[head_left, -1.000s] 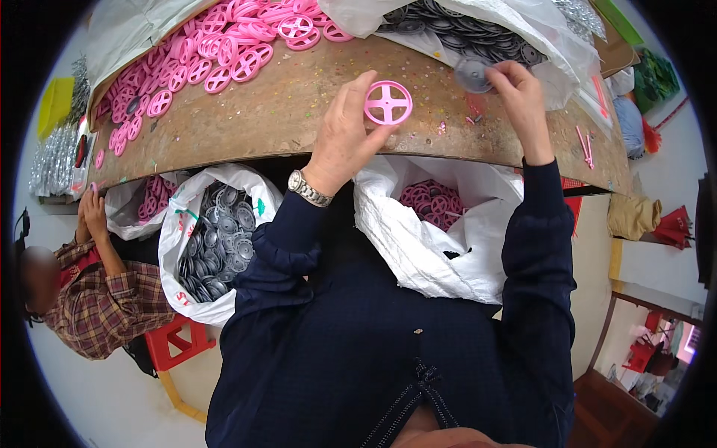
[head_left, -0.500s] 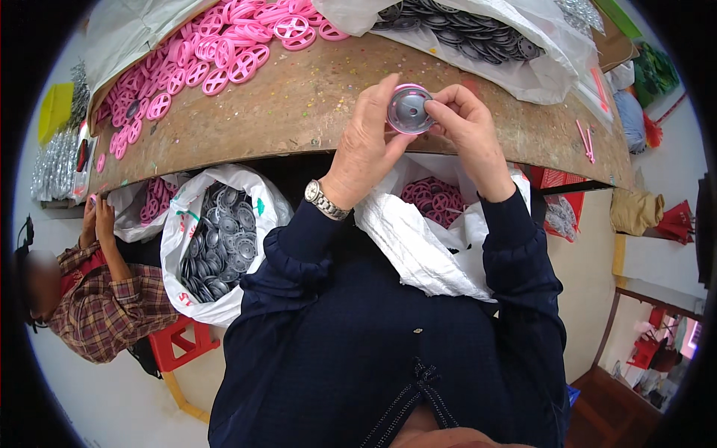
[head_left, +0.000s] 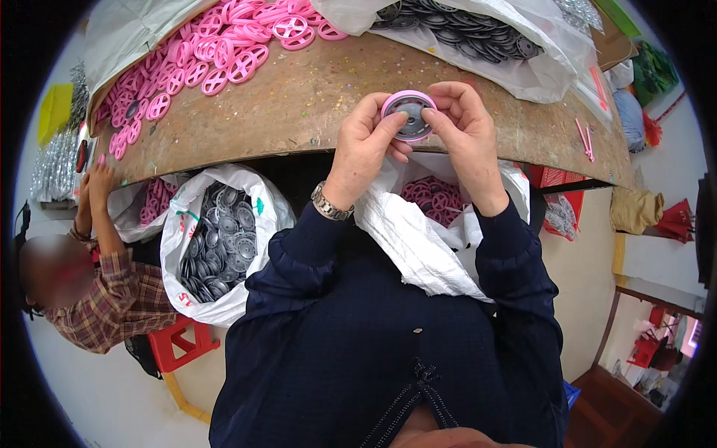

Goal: Assemble circular plastic toy components by joining pink and grey parts together at a workbench.

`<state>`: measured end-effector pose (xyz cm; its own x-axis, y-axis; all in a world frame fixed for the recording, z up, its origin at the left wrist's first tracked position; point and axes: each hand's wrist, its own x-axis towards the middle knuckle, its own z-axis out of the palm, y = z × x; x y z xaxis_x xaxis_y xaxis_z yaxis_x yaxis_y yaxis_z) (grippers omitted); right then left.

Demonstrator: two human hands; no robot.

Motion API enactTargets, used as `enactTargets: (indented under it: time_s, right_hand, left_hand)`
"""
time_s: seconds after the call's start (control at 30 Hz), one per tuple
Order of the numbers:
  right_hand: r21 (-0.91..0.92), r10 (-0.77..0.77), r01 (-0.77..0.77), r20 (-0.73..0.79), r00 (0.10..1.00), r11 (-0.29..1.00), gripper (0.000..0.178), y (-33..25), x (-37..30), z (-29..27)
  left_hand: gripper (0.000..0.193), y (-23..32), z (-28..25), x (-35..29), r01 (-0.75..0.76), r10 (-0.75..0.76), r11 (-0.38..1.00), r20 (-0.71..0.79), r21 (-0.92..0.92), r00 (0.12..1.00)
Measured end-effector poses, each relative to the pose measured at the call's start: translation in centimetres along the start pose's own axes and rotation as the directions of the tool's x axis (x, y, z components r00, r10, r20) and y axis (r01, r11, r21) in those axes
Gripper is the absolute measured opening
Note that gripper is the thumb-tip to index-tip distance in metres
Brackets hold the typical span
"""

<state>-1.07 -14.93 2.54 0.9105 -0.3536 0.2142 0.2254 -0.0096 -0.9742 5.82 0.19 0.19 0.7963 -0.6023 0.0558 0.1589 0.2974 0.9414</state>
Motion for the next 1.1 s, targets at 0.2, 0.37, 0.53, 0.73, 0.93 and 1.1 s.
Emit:
enactTargets:
  time_s: [0.2, 0.37, 0.53, 0.73, 0.93, 1.1]
  right_hand:
    - [-0.069, 0.088, -0.081, 0.109, 0.99, 0.994, 0.019, -0.5, -0.6, -0.6]
    - [-0.112, 0.033, -0.022, 0.097, 0.995, 0.993, 0.015, 0.0, -0.9, -0.7]
    - [-0.22, -0.072, 0.071, 0.004, 0.997, 0.973, 0.009, 0.5, -1.1, 0.2]
    - [-0.06, 0.084, -0.086, -0.022, 0.996, 0.995, 0.01, 0.8, -0.9, -0.3]
    - [-0.02, 0.143, -0.142, 0.122, 0.982, 0.99, 0.015, 0.6, -0.8, -0.2]
    - [0.018, 0.118, -0.121, 0.112, 0.987, 0.993, 0.018, 0.5, -0.8, -0.1]
  left_hand:
    - [0.021, -0.2, -0.1, -0.4, -0.085, 0.08, 0.989, 0.046, 0.124, 0.996]
    - [0.014, -0.5, 0.5, -0.4, -0.201, 0.196, 0.963, 0.045, 0.181, 0.98]
    - [0.017, -0.1, 0.4, -0.7, -0.201, 0.195, 0.899, 0.055, 0.39, 0.979]
    - [0.017, 0.0, 0.8, -0.3, -0.089, 0.084, 0.975, 0.034, 0.206, 0.996]
    - [0.039, 0.2, 0.4, -0.7, -0.003, -0.022, 0.963, 0.088, 0.271, 0.996]
    - [0.038, 0.4, 0.4, -1.0, -0.001, -0.019, 0.961, 0.07, 0.275, 0.997]
